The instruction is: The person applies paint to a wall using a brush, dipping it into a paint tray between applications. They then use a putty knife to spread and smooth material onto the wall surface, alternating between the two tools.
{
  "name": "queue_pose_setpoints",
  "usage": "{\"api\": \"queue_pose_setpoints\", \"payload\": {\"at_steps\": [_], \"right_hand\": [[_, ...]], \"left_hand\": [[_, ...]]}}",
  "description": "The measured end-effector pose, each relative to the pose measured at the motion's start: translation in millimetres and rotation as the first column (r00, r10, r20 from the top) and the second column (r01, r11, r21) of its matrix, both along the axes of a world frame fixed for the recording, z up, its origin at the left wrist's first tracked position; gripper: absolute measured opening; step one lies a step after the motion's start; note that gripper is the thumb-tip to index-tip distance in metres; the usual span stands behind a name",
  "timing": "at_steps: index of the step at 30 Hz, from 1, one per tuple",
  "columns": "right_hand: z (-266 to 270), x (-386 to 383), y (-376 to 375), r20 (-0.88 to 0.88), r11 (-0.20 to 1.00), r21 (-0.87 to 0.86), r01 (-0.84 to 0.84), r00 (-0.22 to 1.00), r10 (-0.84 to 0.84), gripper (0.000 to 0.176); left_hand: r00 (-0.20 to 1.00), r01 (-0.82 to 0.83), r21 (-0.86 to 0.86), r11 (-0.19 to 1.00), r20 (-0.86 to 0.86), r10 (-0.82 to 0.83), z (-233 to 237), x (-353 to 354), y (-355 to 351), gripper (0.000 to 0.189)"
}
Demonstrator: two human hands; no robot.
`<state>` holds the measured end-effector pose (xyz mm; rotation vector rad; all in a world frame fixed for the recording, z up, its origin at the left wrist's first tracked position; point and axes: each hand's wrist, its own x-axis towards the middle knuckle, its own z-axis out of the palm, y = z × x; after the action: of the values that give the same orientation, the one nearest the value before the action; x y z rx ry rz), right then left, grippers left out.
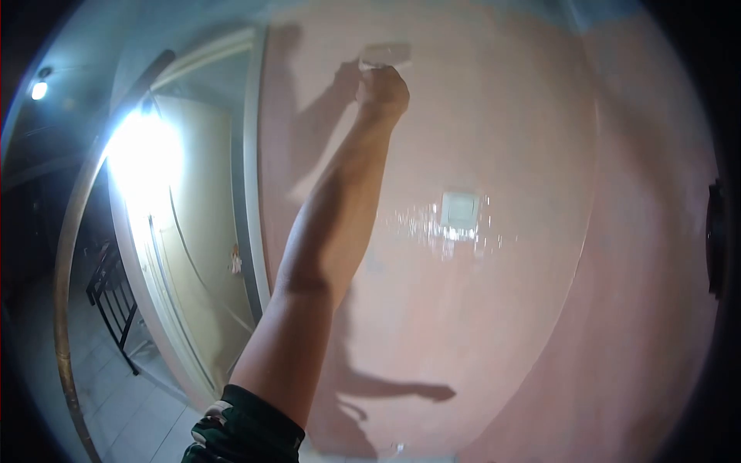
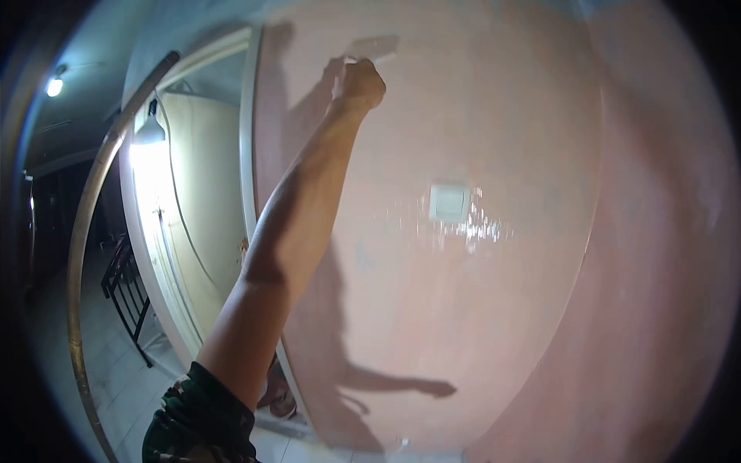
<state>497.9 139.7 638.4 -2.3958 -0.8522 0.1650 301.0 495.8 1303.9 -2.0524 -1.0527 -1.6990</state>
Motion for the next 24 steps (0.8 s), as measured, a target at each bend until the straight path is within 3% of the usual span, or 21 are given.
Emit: {"api": "queue_pose_setpoints", "payload": {"at_steps": [2, 3, 5, 6, 9, 10, 11, 14, 15, 17, 18, 19, 21, 23, 24], "right_hand": [[-29, -1, -1, 0.013, 0.999, 0.042, -0.002, 1.000, 0.001, 0.050], [-30, -6, 2, -0.006, 1.000, 0.020, -0.014, 1.000, 0.014, 0.050], [-47, -14, -4, -0.084, 0.998, 0.007, -0.066, 0.994, 0.067, 0.052], [-49, -20, -8, -0.036, 0.996, 0.067, -0.062, 0.997, 0.064, 0.053], [-42, -42, -15, -0.139, 0.997, 0.017, -0.072, 0.988, 0.074, 0.051], [-50, -45, -16, -0.141, 0.996, -0.016, -0.089, 0.986, 0.086, 0.051], [-49, -48, -19, -0.149, 0.996, -0.043, -0.082, 0.986, 0.075, 0.051], [-45, -51, -23, -0.128, 0.986, -0.106, -0.130, 0.985, 0.116, 0.051], [-49, -45, -25, -0.107, 0.983, -0.111, -0.149, 0.985, 0.137, 0.050], [-38, -37, -23, -0.117, 0.976, -0.147, -0.163, 0.982, 0.147, 0.051], [-30, -33, -21, -0.128, 0.971, -0.149, -0.187, 0.977, 0.169, 0.051], [-21, -31, -20, -0.136, 0.967, -0.143, -0.209, 0.972, 0.190, 0.051], [-6, -26, -14, -0.210, 0.967, -0.165, -0.193, 0.965, 0.157, 0.047], [1, -24, -9, -0.208, 0.968, -0.150, -0.202, 0.964, 0.169, 0.047], [3, -23, -9, -0.193, 0.969, -0.133, -0.210, 0.964, 0.182, 0.047]], "left_hand": [[0.996, 0.037, 0.090, 0.995, 0.074, -0.044, -55, 4, 12, 0.037], [0.995, -0.019, 0.175, 0.984, 0.104, 0.000, -110, 12, 32, 0.048], [0.999, -0.042, -0.032, 0.999, -0.016, 0.042, -226, 7, -2, 0.059], [0.999, -0.033, 0.057, 0.998, -0.016, 0.034, -294, 6, 5, 0.059], [0.994, 0.031, -0.356, 0.934, -0.087, -0.066, -472, -11, -22, 0.062], [0.991, 0.047, -0.474, 0.879, -0.086, -0.100, -529, -17, -35, 0.064], [0.983, -0.035, -0.635, 0.772, -0.160, -0.086, -561, -26, -55, 0.066], [0.968, 0.097, -0.627, 0.773, -0.122, -0.221, -622, -52, -91, 0.061], [0.968, 0.019, -0.657, 0.754, -0.176, -0.178, -609, -51, -98, 0.055], [0.889, -0.070, -0.649, 0.758, -0.386, -0.248, -565, -57, -82, 0.045], [0.782, -0.127, -0.785, 0.607, -0.455, -0.426, -517, -60, -63, 0.033], [0.666, -0.151, -0.824, 0.547, -0.494, -0.560, -477, -60, -49, 0.024], [0.516, -0.030, -0.687, 0.726, -0.633, -0.578, -429, -55, -4, 0.022], [0.414, 0.107, -0.839, 0.534, -0.451, -0.791, -348, -47, 22, 0.022], [0.361, -0.126, -0.815, 0.565, -0.569, -0.739, -303, -39, 21, 0.022]]}}
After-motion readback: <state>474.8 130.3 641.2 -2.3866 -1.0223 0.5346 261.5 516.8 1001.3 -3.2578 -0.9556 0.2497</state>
